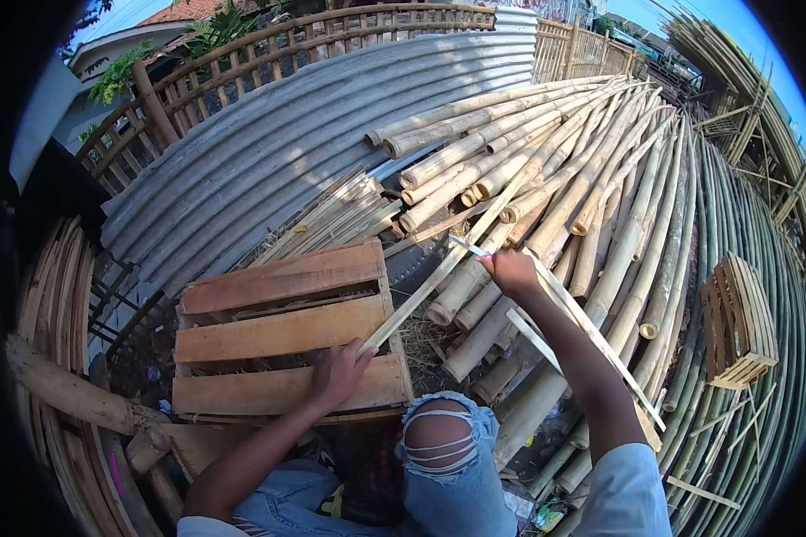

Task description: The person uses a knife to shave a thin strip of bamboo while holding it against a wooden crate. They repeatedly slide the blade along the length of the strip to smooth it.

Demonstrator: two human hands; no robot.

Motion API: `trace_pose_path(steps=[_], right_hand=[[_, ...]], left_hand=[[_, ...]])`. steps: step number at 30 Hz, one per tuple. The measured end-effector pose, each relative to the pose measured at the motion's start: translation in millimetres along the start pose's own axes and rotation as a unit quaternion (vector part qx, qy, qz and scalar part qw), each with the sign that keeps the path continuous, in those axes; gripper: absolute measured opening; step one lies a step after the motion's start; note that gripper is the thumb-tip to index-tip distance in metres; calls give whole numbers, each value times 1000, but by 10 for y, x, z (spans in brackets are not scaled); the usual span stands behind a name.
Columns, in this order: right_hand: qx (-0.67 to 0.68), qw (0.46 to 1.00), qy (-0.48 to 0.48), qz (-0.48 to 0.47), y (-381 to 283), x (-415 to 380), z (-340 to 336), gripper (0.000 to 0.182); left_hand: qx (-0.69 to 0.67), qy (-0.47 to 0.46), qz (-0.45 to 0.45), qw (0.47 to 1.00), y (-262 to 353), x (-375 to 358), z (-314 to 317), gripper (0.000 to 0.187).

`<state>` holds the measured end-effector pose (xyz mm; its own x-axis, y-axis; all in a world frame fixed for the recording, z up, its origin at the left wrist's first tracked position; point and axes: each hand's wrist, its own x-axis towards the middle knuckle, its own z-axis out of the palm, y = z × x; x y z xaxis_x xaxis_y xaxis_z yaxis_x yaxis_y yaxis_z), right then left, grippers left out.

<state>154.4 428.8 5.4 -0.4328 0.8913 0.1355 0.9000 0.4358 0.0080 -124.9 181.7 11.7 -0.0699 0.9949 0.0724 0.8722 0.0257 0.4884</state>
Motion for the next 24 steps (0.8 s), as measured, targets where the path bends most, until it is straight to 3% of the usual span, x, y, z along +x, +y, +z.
trace_pose_path(steps=[2,4,6,7,10,16,20,22,24], right_hand=[[35,999,31,-4,-261,-186,-71,66],[0,994,-33,-109,-472,-416,-194,63],[-50,995,78,-26,106,-90,96,62],[-4,999,23,-21,145,-15,14,62],[66,996,57,10,-331,-217,-97,64],[248,964,-39,92,-635,-735,-477,68],[347,929,-44,122,-571,-1092,-467,69],[357,923,-48,136,-502,-1206,-358,69],[471,863,-31,180,-503,-1310,-300,63]], left_hand=[[-22,3,0,1000,-13,-46,80,36],[-16,3,1,1000,-6,-25,76,36],[-1,-4,-1,1000,-4,-42,89,35],[-2,-13,1,1000,26,-113,126,35],[-8,9,-7,1000,47,-3,111,35],[-22,5,-10,1000,39,-168,-21,32],[-5,32,58,998,12,-281,-147,27],[72,100,117,985,37,-235,-279,24],[56,130,143,979,15,-130,-334,23]])
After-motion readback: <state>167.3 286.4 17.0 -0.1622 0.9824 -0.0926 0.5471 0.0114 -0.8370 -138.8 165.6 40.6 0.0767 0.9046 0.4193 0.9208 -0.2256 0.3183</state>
